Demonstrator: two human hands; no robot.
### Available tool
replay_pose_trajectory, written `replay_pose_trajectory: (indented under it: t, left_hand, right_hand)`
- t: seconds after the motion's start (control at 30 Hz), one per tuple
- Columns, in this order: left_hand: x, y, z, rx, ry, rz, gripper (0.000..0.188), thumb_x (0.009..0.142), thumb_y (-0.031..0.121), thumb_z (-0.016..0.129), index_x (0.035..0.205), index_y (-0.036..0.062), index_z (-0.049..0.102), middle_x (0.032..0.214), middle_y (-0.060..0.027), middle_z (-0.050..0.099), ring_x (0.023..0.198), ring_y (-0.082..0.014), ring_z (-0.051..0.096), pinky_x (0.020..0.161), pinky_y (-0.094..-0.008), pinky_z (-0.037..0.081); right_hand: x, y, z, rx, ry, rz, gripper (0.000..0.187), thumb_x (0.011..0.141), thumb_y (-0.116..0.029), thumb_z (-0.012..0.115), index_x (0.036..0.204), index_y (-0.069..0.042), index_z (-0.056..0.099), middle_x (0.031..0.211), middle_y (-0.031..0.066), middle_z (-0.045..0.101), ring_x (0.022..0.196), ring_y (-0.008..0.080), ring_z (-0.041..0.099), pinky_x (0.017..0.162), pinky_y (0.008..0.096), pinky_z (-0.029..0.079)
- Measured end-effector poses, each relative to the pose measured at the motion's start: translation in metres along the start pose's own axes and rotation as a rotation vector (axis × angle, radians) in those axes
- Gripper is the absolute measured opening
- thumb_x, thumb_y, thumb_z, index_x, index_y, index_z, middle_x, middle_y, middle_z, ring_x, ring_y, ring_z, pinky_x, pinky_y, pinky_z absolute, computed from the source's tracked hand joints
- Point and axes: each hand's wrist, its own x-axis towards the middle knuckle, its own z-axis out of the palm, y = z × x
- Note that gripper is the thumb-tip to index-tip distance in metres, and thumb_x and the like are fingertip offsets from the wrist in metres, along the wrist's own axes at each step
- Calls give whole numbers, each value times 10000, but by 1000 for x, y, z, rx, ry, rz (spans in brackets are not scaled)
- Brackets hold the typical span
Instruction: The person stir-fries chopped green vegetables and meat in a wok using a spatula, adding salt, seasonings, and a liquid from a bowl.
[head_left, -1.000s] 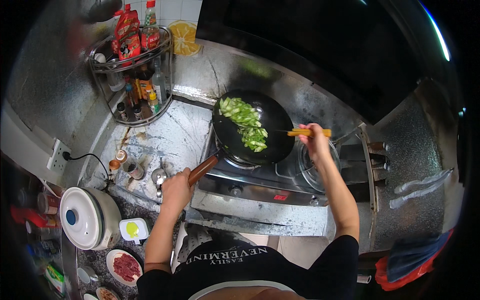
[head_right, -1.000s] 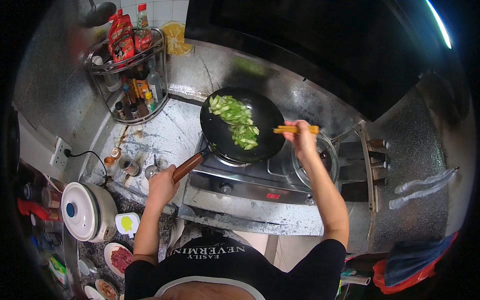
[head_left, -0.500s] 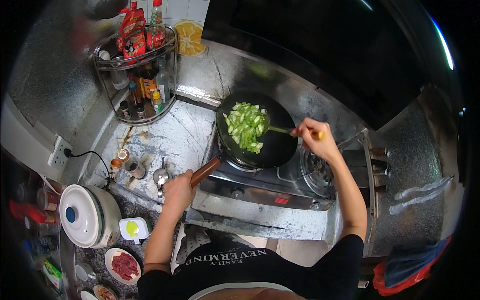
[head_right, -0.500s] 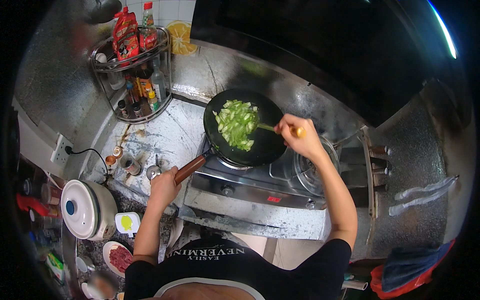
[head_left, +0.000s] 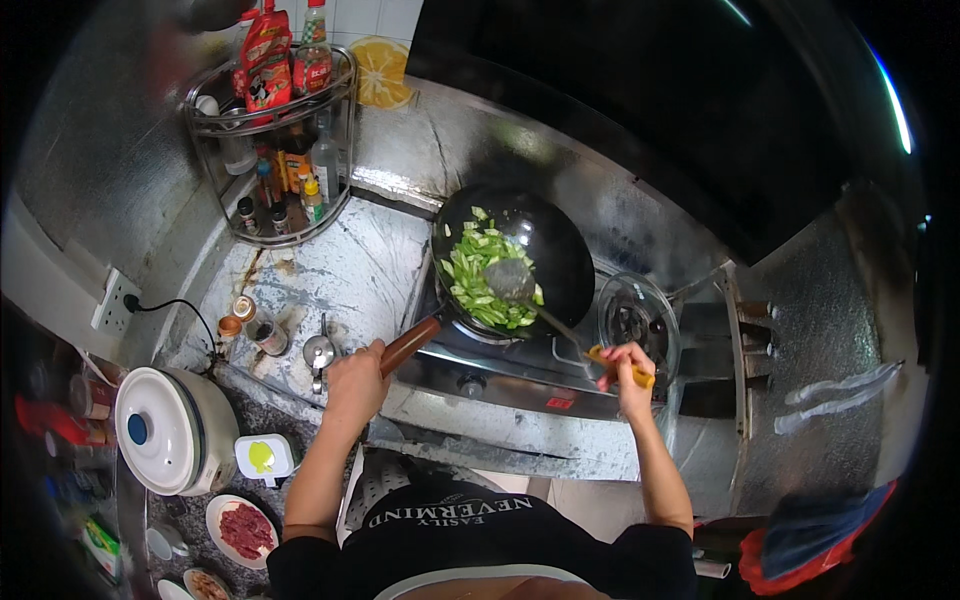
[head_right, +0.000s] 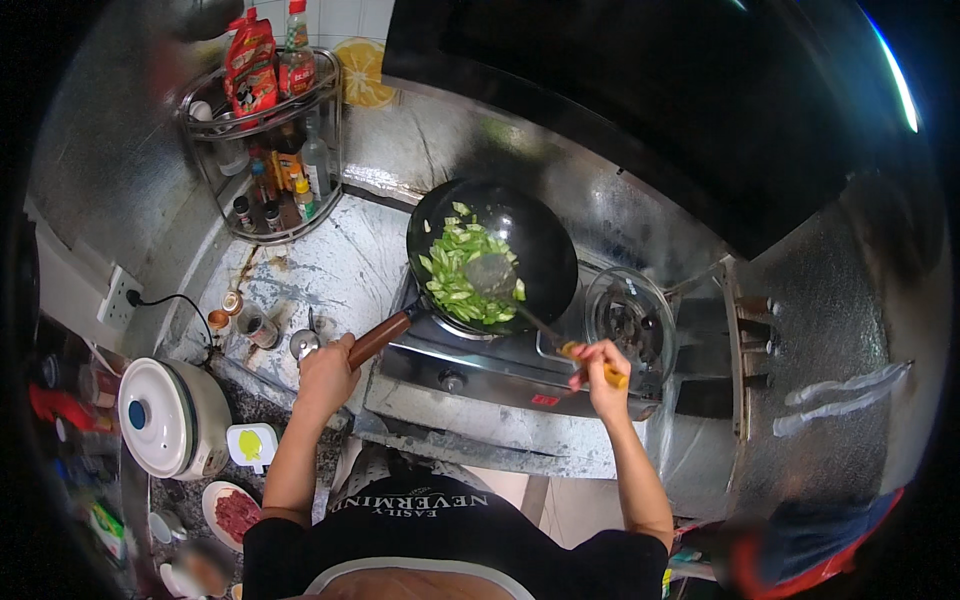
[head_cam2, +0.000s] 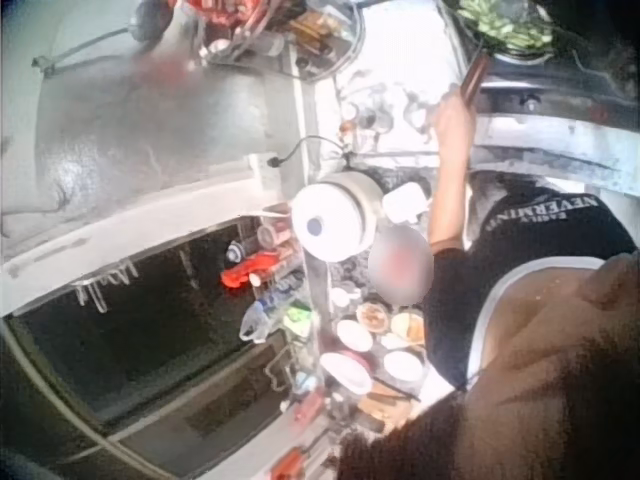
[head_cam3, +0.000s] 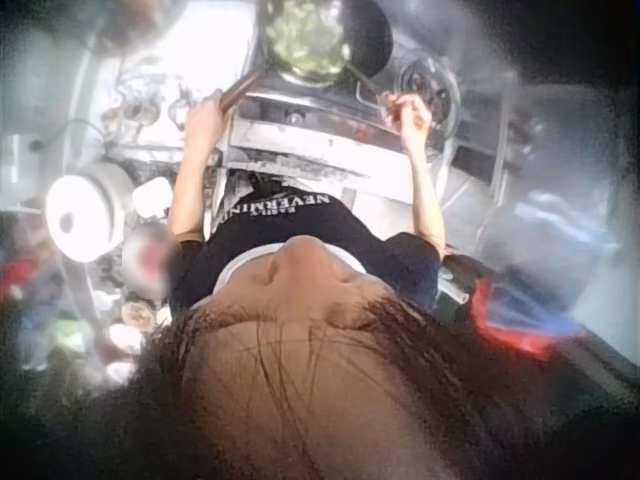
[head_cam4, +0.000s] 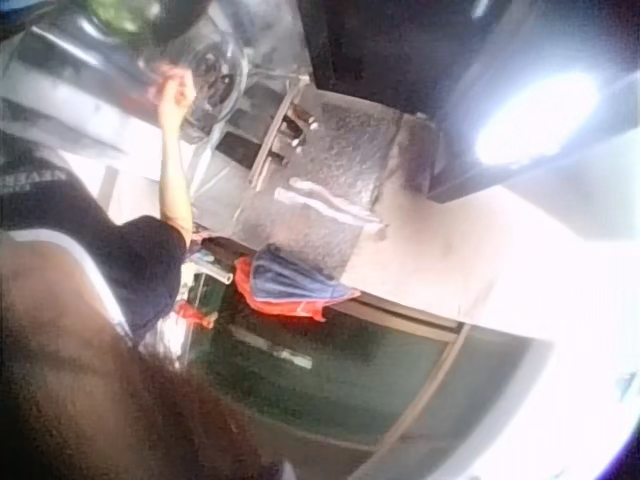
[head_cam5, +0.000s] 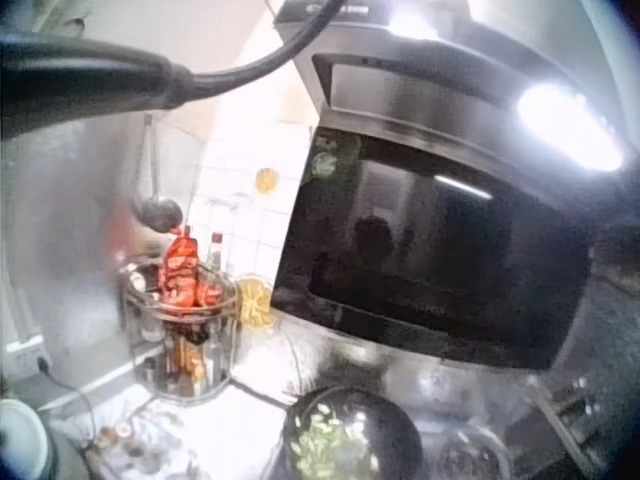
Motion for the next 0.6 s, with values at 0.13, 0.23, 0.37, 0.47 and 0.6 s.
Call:
replay_pose_trajectory:
  t: [0.13, 0.23, 0.37, 0.47, 0.6]
  left_hand:
    - [2, 4, 0, -23, -11, 9, 227, 657, 81, 615, 851, 40, 505, 714, -172, 585, 649, -335, 580, 610, -405, 456]
    - [1, -1, -4, -9, -20, -5, 238, 657, 75, 610, 868, 35, 508, 723, -172, 587, 663, -337, 581, 619, -406, 458]
    - [1, 3, -10, -20, -41, -26, 255, 653, 62, 601, 890, 31, 510, 728, -170, 592, 677, -337, 583, 626, -407, 459]
    - [1, 8, -15, -12, -61, -6, 250, 653, 56, 595, 887, 29, 511, 724, -169, 593, 679, -335, 585, 634, -409, 457]
    - [2, 5, -10, -10, -60, -9, 242, 656, 52, 592, 882, 28, 511, 722, -171, 593, 679, -334, 586, 643, -407, 453]
  right_hand:
    - [38, 3, 17, 61, 7, -9, 154, 889, -126, 399, 809, -7, 457, 872, 124, 584, 461, 115, 529, 422, 216, 458]
    - [66, -63, 5, 52, -45, 56, 148, 876, -132, 415, 807, -16, 477, 815, 131, 601, 447, 126, 539, 413, 227, 477]
    - [104, -173, -18, -290, 13, 180, 191, 800, -150, 411, 726, -1, 504, 686, 122, 603, 337, 79, 470, 291, 160, 384]
    - [132, -167, -19, -247, -54, 365, 202, 805, -119, 406, 702, 26, 501, 705, 139, 609, 332, 72, 463, 291, 154, 380]
    - [139, -94, 19, 145, 70, 358, 187, 829, -121, 391, 770, 27, 489, 816, 171, 608, 453, 122, 554, 402, 188, 477]
